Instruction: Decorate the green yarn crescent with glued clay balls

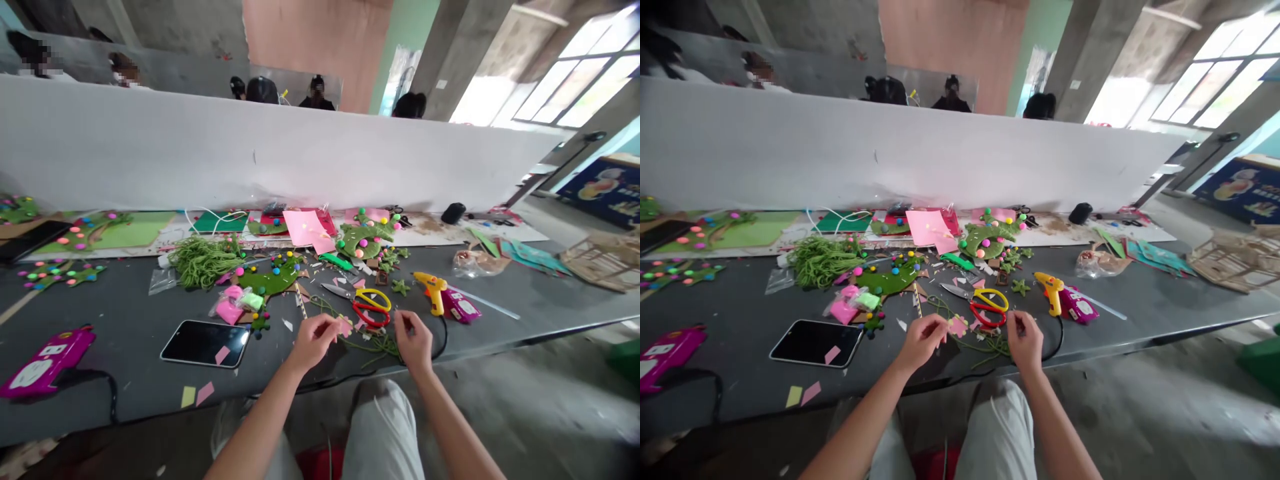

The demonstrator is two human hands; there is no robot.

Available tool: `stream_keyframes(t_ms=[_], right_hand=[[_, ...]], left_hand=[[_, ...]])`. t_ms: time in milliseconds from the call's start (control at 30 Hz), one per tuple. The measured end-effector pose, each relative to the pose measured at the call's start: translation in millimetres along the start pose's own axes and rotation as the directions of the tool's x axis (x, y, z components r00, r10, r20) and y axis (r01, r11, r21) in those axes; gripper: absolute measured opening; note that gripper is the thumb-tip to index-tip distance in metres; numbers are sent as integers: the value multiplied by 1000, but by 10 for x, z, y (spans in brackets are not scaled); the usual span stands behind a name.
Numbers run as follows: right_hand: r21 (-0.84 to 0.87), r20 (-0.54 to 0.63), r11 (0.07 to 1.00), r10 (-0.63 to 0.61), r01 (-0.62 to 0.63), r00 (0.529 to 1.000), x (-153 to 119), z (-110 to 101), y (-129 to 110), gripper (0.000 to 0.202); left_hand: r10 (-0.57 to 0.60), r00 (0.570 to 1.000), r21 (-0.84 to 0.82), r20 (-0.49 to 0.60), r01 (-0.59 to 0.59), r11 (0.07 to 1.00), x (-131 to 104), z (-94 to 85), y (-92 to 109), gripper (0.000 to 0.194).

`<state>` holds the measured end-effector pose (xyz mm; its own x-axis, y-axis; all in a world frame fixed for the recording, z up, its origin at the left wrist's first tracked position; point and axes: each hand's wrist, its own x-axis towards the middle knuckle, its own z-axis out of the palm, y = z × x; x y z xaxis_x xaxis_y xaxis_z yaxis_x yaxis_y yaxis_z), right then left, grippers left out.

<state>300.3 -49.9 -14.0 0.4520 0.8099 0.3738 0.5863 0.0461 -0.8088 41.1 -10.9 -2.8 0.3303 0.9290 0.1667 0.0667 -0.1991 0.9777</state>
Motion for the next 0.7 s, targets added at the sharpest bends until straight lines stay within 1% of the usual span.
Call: stream_keyframes(t_ms=[67,100,133,167,200,233,267,333,367,400,467,533,600,700], right_hand=[[68,102,997,-49,42,994,-96,41,-210,34],[122,185,991,-79,57,979,-149,72,-330,32],[223,363,974,-105,23,926,-196,110,-448,29],[294,525,955,-126,-40,842,-232,151,-555,28],[332,581,938,-123,-97,804,-254,193,-642,29],[347,598,926,-96,-149,796,-261,233,-704,29],[351,592,918,-63,-187,803,-253,267,-738,29],[339,573,912,-6,-231,820,-208,308,-735,32],[327,583,913,7,-243,813,-179,313,-713,33],[312,606,917,10,-249,795,-152,309,-688,34],[288,668,923,-1,-257,744,-111,281,-657,34],[290,714,918,-20,-270,700,-90,247,-675,35],[326,750,893,-46,-309,659,-74,220,-729,38],[375,797,846,-84,-380,598,-52,193,-798,43]], left_hand=[[12,1000,28,-12,-11,1000,-3,-2,7,46],[19,1000,48,-23,-18,999,-3,0,2,43],[25,999,69,-34,-23,997,-2,4,-6,41],[29,999,88,-45,-25,996,0,10,-16,38],[29,998,105,-55,-23,994,1,17,-27,37],[26,998,119,-65,-18,993,2,26,-37,36],[22,997,131,-75,-12,991,1,35,-46,35],[14,996,155,-93,1,988,-2,56,-60,33],[11,995,166,-102,6,986,-4,66,-65,32],[8,994,175,-111,11,984,-5,75,-71,32],[2,992,187,-130,23,982,-8,85,-82,29],[-3,990,193,-141,31,981,-12,87,-93,25],[0,990,198,-144,29,980,-19,81,-100,22],[18,990,204,-141,11,979,-30,71,-102,25]])
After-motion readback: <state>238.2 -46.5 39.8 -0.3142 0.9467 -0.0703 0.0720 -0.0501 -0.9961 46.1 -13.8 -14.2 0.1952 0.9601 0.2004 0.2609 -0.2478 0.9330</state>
